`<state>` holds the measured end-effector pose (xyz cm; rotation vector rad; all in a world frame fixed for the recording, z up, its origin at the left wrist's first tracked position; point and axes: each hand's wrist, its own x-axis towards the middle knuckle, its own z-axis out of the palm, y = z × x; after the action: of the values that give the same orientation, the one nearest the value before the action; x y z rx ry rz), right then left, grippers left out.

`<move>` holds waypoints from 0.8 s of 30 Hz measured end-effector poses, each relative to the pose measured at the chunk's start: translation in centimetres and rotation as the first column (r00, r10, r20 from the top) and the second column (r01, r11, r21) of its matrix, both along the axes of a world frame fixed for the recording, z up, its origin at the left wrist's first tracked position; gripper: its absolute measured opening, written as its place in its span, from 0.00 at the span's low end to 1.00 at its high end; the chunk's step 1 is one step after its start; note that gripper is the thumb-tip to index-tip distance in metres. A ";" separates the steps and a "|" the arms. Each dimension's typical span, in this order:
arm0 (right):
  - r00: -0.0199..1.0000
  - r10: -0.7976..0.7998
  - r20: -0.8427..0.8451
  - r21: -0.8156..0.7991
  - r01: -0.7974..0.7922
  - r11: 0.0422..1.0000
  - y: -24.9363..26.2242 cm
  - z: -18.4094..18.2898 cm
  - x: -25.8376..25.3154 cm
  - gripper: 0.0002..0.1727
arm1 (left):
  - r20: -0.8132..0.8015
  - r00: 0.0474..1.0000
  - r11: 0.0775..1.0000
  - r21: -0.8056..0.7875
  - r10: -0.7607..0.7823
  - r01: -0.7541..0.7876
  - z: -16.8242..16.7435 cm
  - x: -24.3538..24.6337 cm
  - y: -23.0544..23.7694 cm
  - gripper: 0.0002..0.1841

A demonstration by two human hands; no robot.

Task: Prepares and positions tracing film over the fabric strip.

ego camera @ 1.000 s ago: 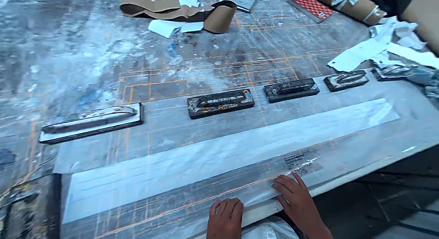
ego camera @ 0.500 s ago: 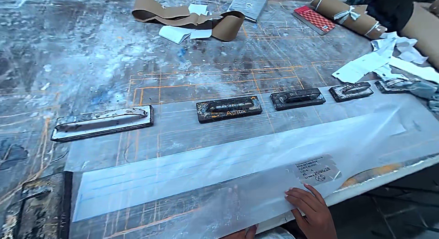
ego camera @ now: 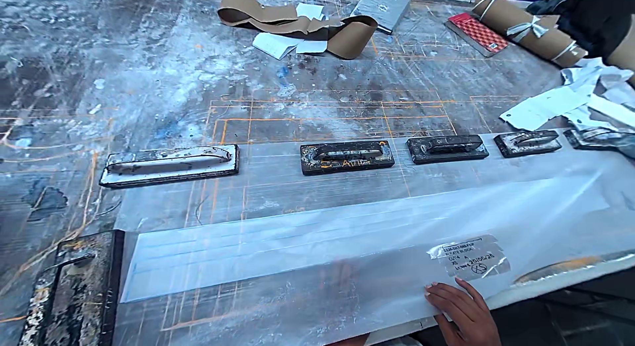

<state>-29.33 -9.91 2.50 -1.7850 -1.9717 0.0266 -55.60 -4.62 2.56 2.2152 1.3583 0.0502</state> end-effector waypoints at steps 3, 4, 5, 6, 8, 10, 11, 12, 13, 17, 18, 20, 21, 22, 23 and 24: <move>1.000 0.007 0.001 -0.016 -0.007 1.000 -0.2 0.0 0.1 0.13 | 0.000 0.997 0.977 -0.204 0.071 -0.069 0.9 0.6 0.3 0.24; 1.000 0.007 0.000 -0.018 -0.007 1.000 -0.2 0.0 0.1 0.13 | 0.009 0.996 0.981 -0.174 0.094 -0.091 1.1 0.6 0.1 0.22; 1.000 0.006 0.000 -0.021 -0.006 1.000 -0.2 0.0 0.1 0.13 | -0.006 0.997 0.993 -0.090 0.076 -0.076 1.1 0.6 0.0 0.20; 1.000 0.004 0.000 -0.021 -0.004 1.000 -0.2 0.0 0.1 0.13 | -0.039 0.998 0.996 -0.080 0.041 -0.044 1.7 0.6 0.2 0.20; 1.000 0.004 -0.001 -0.019 -0.004 1.000 -0.2 0.0 0.1 0.13 | -0.054 0.999 0.990 -0.139 -0.003 -0.004 2.9 0.7 0.8 0.22; 1.000 0.002 0.003 -0.013 -0.002 1.000 -0.2 0.0 0.0 0.13 | -0.020 1.000 0.997 -0.072 -0.014 0.012 1.5 0.3 0.3 0.21; 1.000 0.003 0.005 -0.012 -0.003 1.000 -0.2 0.0 0.0 0.13 | -0.030 0.999 0.980 -0.196 -0.029 0.022 2.7 0.3 0.8 0.21; 1.000 0.006 0.006 -0.010 -0.006 1.000 -0.2 0.0 0.1 0.13 | -0.046 0.998 0.943 -0.332 -0.043 0.025 4.2 0.5 1.5 0.22; 1.000 0.011 0.004 -0.009 -0.011 1.000 -0.2 0.0 0.1 0.13 | -0.052 0.998 0.884 -0.468 -0.024 -0.003 5.7 0.8 2.3 0.21; 1.000 0.016 -0.004 -0.002 -0.016 1.000 0.0 0.2 0.1 0.13 | -0.057 0.997 0.824 -0.562 0.052 -0.075 6.7 1.3 2.5 0.20; 1.000 0.015 -0.004 -0.004 -0.015 1.000 0.0 0.2 0.1 0.13 | -0.042 0.997 0.832 -0.549 0.068 -0.080 6.3 1.2 2.4 0.20; 1.000 0.014 -0.005 -0.008 -0.014 1.000 -0.1 0.2 0.1 0.13 | -0.052 0.998 0.839 -0.540 0.040 -0.062 5.9 1.1 2.4 0.20; 1.000 0.014 -0.006 -0.008 -0.014 1.000 -0.1 0.1 0.1 0.13 | -0.058 0.998 0.871 -0.490 0.005 -0.033 5.3 1.0 2.1 0.20; 1.000 0.013 -0.007 -0.006 -0.013 1.000 -0.2 0.1 0.1 0.13 | -0.055 0.998 0.903 -0.429 0.001 -0.024 4.5 1.0 1.7 0.20; 1.000 0.013 -0.008 -0.005 -0.013 1.000 -0.2 0.0 0.1 0.13 | -0.045 0.998 0.915 -0.402 0.032 -0.047 3.2 0.9 1.2 0.20; 1.000 0.014 -0.011 -0.006 -0.014 1.000 -0.2 0.0 0.1 0.13 | 0.001 0.993 0.876 -0.472 0.116 -0.101 2.5 0.9 1.1 0.20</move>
<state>-29.21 -10.08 2.53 -1.7706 -1.9786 0.0467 -54.72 -3.54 5.03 1.7226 1.3116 -0.1896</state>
